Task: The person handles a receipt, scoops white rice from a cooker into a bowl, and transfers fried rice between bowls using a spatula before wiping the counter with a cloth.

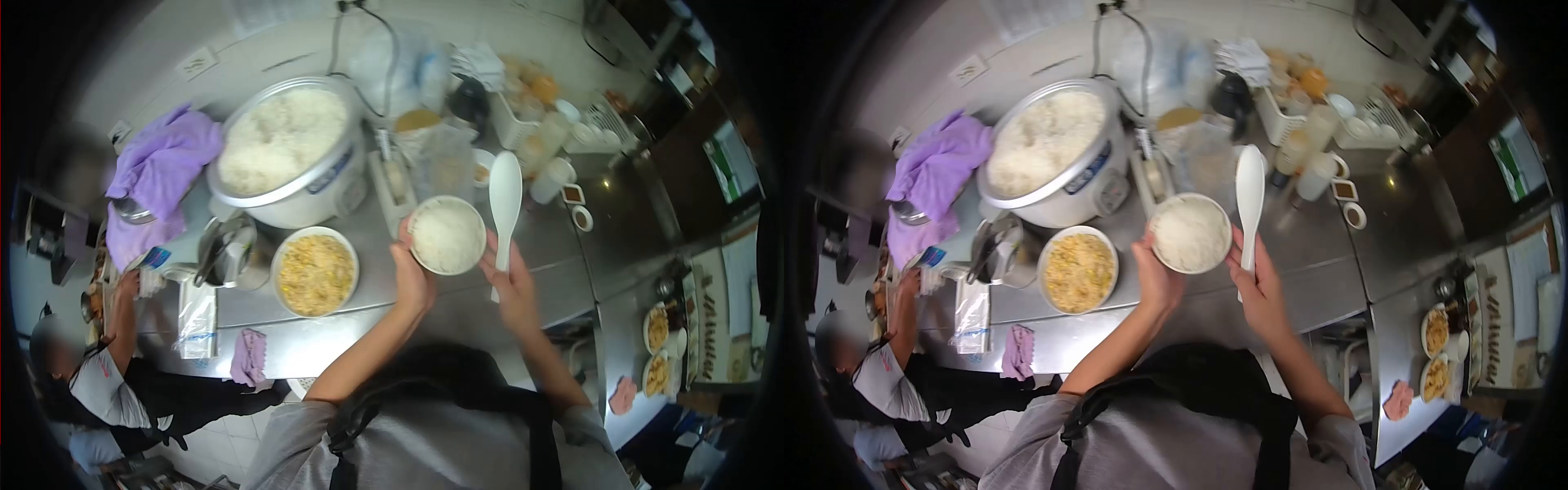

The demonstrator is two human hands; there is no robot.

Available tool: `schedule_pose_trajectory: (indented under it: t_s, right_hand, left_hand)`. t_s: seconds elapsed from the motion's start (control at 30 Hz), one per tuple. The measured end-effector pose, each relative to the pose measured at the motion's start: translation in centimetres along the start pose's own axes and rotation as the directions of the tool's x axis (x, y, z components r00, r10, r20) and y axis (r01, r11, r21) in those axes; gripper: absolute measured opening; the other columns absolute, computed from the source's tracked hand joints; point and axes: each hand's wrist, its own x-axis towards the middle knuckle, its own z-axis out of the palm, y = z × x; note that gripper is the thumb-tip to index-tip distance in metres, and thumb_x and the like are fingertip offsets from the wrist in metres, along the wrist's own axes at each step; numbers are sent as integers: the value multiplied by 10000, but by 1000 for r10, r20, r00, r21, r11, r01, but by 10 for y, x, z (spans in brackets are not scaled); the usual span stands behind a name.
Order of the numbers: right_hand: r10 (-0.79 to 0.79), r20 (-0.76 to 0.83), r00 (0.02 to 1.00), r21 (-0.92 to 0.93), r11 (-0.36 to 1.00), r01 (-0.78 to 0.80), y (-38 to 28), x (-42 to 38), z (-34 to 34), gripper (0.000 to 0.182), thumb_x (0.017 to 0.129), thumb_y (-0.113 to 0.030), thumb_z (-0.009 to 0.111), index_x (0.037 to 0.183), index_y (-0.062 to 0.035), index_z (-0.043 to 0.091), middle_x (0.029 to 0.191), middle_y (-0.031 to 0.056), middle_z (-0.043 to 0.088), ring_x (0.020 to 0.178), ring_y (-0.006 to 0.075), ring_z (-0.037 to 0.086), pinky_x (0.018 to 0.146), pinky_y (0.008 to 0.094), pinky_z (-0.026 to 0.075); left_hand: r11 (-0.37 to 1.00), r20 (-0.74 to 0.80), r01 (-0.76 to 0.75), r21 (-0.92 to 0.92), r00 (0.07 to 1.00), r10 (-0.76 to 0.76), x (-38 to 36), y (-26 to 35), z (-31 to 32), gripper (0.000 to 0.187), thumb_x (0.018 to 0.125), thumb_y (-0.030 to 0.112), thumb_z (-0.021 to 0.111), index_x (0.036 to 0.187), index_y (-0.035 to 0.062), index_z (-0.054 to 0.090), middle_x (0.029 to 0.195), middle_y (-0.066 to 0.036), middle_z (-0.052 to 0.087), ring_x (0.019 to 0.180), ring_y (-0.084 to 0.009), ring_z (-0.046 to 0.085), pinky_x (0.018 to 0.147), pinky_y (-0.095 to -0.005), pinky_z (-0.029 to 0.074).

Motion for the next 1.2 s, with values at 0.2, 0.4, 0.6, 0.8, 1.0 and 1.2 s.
schedule_pose_trajectory:
  t_s: [0.2, 0.4, 0.6, 0.8, 1.0, 1.2]
  right_hand:
    - [166, -281, 945, -35, 982, -183, 80, -62, -127, 591, 927, 36, 404, 1478, 26, 192, 1481, 176, 347, 1338, 244, 398, 1100, 347, 326]
    - [137, -287, 948, -168, 967, -191, 113, -44, -177, 519, 953, -45, 474, 1437, 27, 304, 1339, 143, 490, 1222, 197, 488, 1030, 309, 379]
    - [-9, -326, 945, -428, 893, -139, 87, -15, -191, 432, 975, -143, 505, 1382, -14, 438, 1054, 91, 596, 801, 113, 560, 727, 231, 466]
    - [64, 273, 960, -660, 739, 138, -18, 70, -90, 379, 959, -128, 518, 1325, -30, 519, 975, 89, 626, 761, 125, 578, 670, 271, 465]
    - [-211, 865, 456, -412, 221, 884, -16, 123, 196, 374, 819, -101, 618, 1193, -103, 629, 890, 78, 562, 778, 199, 621, 642, 369, 512]
    - [258, 874, 412, -266, -455, 850, 114, 163, 395, 196, 788, -90, 622, 953, -125, 721, 996, 35, 632, 867, 169, 645, 634, 294, 524]
  left_hand:
    - [936, 6, 317, 152, 947, -322, -9, -173, -34, 569, 933, 328, 266, 1403, 21, 358, 1387, -127, 463, 1311, -250, 421, 1101, -383, 316]
    - [946, -89, 312, 87, 948, -304, 10, -210, -16, 561, 930, 250, 278, 1418, -16, 348, 1374, -148, 476, 1276, -237, 441, 1079, -333, 319]
    - [948, -578, 249, 200, 811, -91, 4, -185, -65, 567, 924, 369, 568, 1306, 50, 296, 1080, -153, 557, 985, -226, 581, 876, -413, 481]
    - [814, -496, 287, 505, 869, 2, 11, -147, -80, 875, 888, 301, 637, 1437, 64, -1, 823, -136, 572, 566, -223, 608, 509, -326, 536]
    - [658, -372, 391, 643, 911, -178, -43, -71, -127, 864, 888, 364, 599, 1456, 4, 58, 770, -161, 583, 600, -256, 610, 588, -349, 518]
    - [333, -262, 294, 896, 955, -139, -19, -18, -154, 865, 848, 444, 622, 1436, -20, 190, 1023, -302, 628, 948, -414, 632, 858, -458, 499]
